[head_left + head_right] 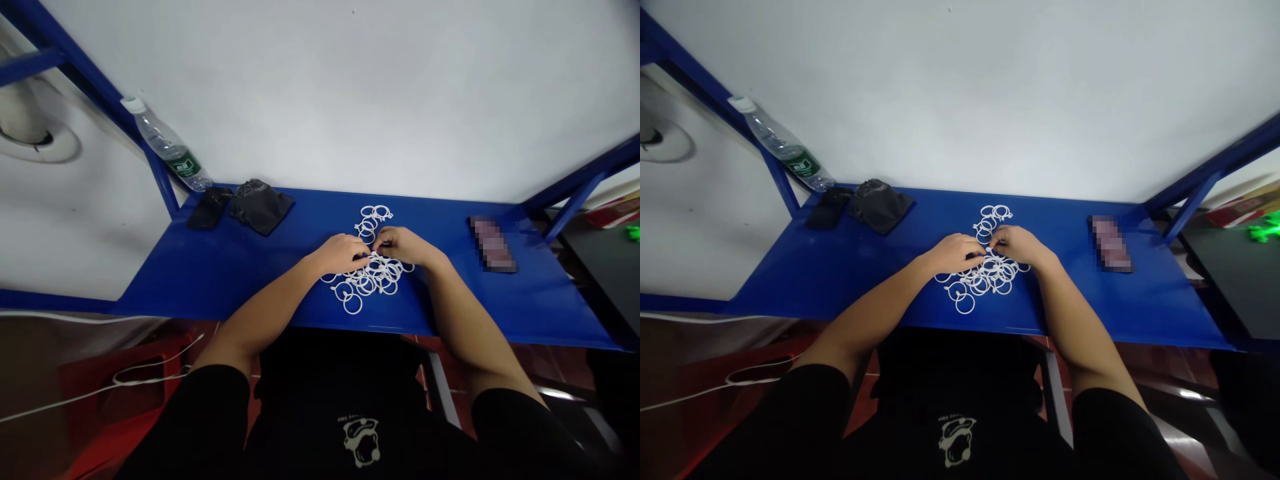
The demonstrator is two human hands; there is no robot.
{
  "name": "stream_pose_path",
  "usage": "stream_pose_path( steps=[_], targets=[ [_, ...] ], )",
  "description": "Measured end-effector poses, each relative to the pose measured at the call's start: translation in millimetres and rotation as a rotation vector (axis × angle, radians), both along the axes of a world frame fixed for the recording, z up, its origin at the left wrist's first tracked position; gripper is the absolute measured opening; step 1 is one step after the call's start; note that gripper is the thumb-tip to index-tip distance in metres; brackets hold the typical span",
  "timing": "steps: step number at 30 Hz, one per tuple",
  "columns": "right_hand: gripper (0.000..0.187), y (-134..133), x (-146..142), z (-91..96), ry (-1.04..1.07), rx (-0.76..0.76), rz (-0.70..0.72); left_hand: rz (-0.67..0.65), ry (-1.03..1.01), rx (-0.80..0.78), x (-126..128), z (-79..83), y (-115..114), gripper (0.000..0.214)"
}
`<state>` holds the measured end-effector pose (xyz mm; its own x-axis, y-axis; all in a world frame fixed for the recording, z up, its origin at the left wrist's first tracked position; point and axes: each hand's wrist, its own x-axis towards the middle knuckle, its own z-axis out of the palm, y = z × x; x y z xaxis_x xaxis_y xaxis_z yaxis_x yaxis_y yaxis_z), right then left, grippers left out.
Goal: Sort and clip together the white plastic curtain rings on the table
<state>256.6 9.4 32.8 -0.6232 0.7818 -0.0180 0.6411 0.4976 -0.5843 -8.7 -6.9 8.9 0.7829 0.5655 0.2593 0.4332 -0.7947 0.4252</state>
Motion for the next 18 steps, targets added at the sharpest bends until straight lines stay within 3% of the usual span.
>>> stream_pose_path(
  steps=[4,8,13,18],
  targets=[
    [0.016,-1,-10,-0.9,0.022,0.198,-0.141,0.092,-0.020,-0.018,0,0.1,2,0.027],
    [0.012,-11,-26,3.3,0.161,0.261,-0.228,0.211,-0.061,-0.015,-2,1.7,5,0.031],
    [0.014,-20,-38,5.2,0.261,0.316,-0.242,0.235,-0.151,0.031,-1,5.2,2,0.021],
    [0.021,-21,-33,6.5,0.291,0.262,-0.174,0.297,-0.204,0.069,-3,6.0,2,0.021]
  ],
)
